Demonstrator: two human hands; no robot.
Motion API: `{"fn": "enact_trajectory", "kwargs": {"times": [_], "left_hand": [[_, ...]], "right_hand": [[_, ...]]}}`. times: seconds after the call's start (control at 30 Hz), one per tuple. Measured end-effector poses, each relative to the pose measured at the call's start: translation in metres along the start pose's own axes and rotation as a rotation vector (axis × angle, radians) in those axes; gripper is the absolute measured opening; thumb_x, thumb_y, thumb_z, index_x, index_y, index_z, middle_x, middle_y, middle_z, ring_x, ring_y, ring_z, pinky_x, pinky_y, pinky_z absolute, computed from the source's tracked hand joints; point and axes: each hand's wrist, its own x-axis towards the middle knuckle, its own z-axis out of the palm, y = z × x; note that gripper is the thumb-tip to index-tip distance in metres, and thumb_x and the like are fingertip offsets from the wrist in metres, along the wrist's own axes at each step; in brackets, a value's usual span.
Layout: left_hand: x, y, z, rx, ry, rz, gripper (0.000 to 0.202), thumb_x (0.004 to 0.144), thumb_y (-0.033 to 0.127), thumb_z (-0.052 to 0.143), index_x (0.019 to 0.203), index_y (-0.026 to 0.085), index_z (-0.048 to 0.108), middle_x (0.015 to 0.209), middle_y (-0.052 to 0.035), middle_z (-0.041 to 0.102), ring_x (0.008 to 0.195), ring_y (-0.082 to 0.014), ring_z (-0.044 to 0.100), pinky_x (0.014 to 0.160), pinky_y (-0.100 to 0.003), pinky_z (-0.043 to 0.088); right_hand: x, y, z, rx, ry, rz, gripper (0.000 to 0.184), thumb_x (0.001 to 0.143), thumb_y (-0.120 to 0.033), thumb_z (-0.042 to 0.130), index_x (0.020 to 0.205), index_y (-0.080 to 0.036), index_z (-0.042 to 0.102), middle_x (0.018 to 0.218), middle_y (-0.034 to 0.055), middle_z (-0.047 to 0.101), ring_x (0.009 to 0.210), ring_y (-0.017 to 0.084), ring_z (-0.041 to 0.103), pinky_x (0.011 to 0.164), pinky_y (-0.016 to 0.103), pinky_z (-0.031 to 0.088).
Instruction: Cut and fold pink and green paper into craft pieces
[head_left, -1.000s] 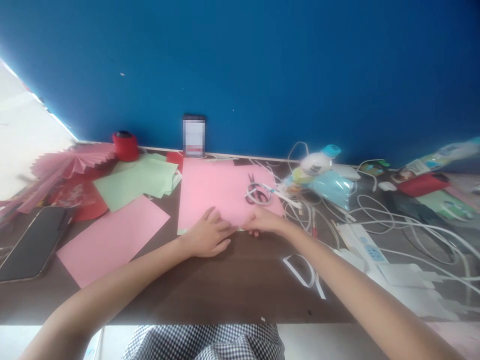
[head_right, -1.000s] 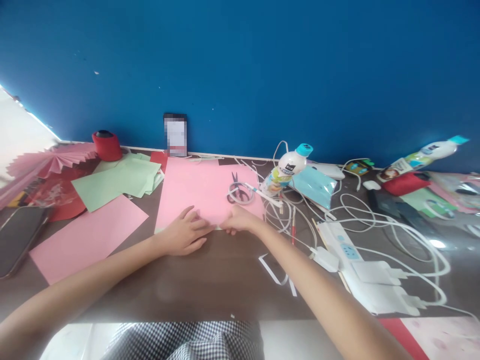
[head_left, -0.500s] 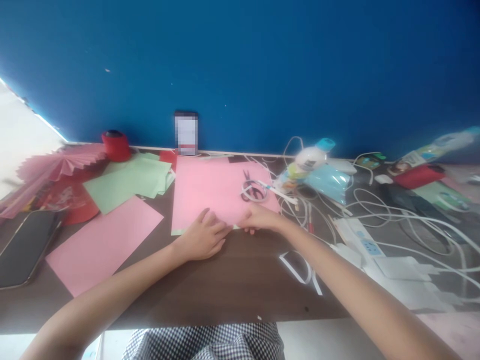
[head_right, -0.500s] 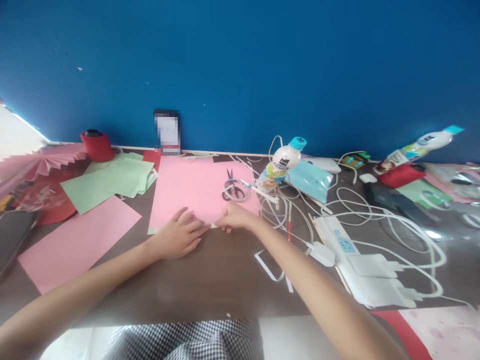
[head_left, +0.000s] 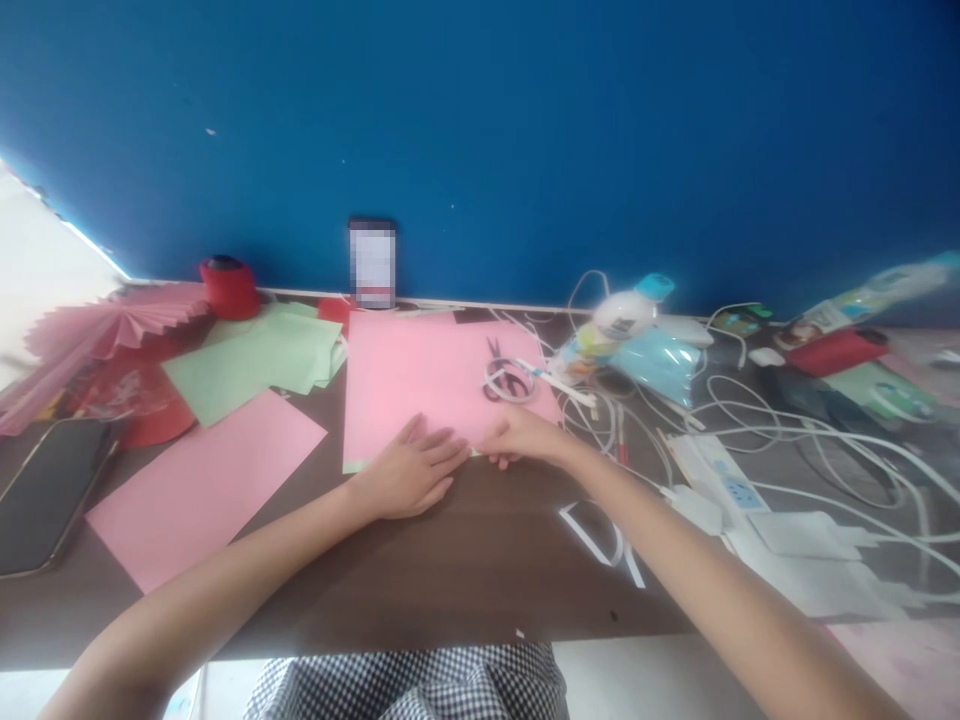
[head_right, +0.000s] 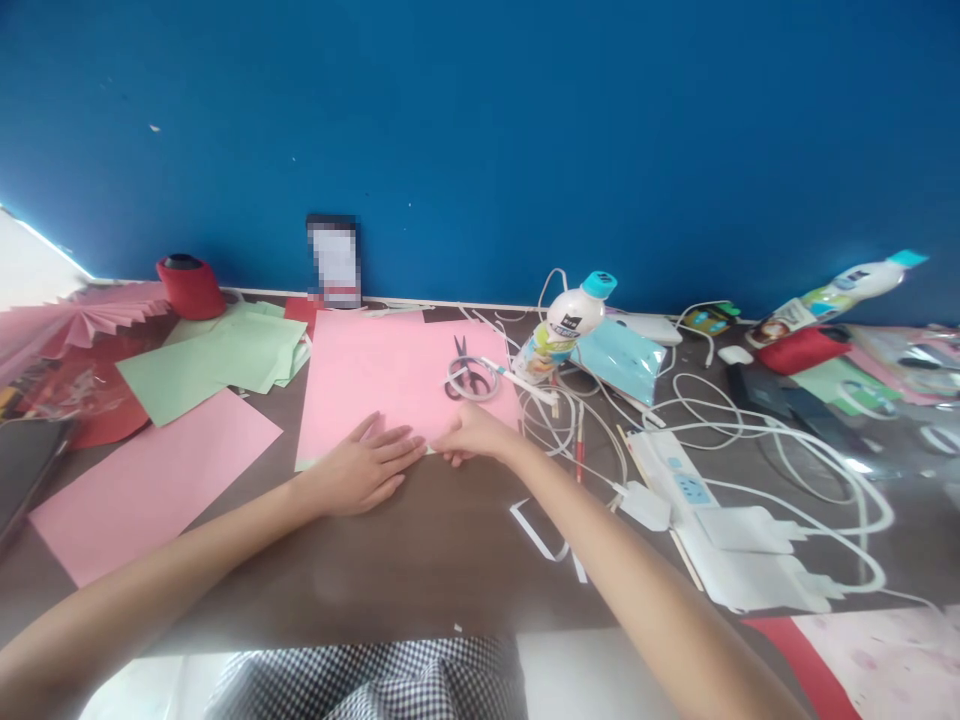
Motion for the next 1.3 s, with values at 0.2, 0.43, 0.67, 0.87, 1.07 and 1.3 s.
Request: {"fn": "enact_trajectory", "kwargs": {"times": [0.2,0.43,0.67,0.87,1.07,1.3], "left_hand": [[-0.001,-0.001,0.0,0.004,-0.004,0.003,0.046,0.092,0.033,0.021,0.136,0.02,0.029,0.137,-0.0041,0.041,0.129,-0.0225,0.029,0.105,-0.05,0.014],[-0.001,-0.002,0.001,-0.021,-0.003,-0.007,0.046,0.092,0.033,0.02,0.136,0.022,0.029,0.138,-0.0037,0.04,0.129,-0.0219,0.03,0.105,-0.049,0.013],[-0.001,-0.001,0.0,-0.028,0.008,-0.016,0.045,0.092,0.032,0.022,0.135,0.022,0.03,0.138,-0.0027,0.04,0.129,-0.0214,0.03,0.105,-0.048,0.013],[-0.002,-0.002,0.002,-0.021,0.013,-0.015,0.045,0.092,0.032,0.022,0.136,0.022,0.029,0.138,-0.0025,0.039,0.129,-0.0211,0.03,0.106,-0.047,0.013],[-0.003,-0.003,0.004,0.002,0.02,-0.003,0.046,0.092,0.033,0.021,0.136,0.022,0.029,0.138,-0.0022,0.04,0.129,-0.0212,0.031,0.105,-0.048,0.014],[-0.003,-0.003,0.003,-0.018,0.016,-0.008,0.046,0.092,0.033,0.021,0.136,0.023,0.029,0.139,-0.0025,0.039,0.128,-0.021,0.032,0.106,-0.047,0.012]], "right_hand": [[-0.006,-0.003,-0.003,0.07,-0.026,0.055,0.021,0.063,-0.03,0.073,0.063,-0.01,0.067,0.064,0.0061,0.068,0.052,0.008,0.061,0.046,0.011,0.045],[-0.009,-0.004,0.002,0.145,0.001,0.075,0.018,0.064,-0.024,0.073,0.072,-0.01,0.064,0.067,0.007,0.069,0.055,0.011,0.065,0.051,0.016,0.052],[-0.011,-0.005,0.001,0.099,0.055,0.138,0.018,0.067,-0.024,0.07,0.068,-0.011,0.057,0.064,0.0078,0.068,0.055,0.014,0.065,0.049,0.019,0.053],[-0.009,-0.002,-0.001,-0.036,0.098,0.103,0.017,0.065,-0.025,0.069,0.06,-0.012,0.06,0.058,0.0044,0.065,0.048,0.009,0.059,0.044,0.016,0.048],[-0.004,0.003,-0.006,-0.147,0.087,0.013,0.016,0.066,-0.022,0.065,0.055,-0.012,0.059,0.045,-0.0009,0.054,0.043,0.006,0.05,0.04,0.014,0.039],[-0.002,0.0,-0.006,-0.135,0.066,0.068,0.013,0.064,-0.019,0.065,0.055,-0.012,0.058,0.048,-0.0007,0.055,0.045,0.007,0.051,0.042,0.014,0.041]]}}
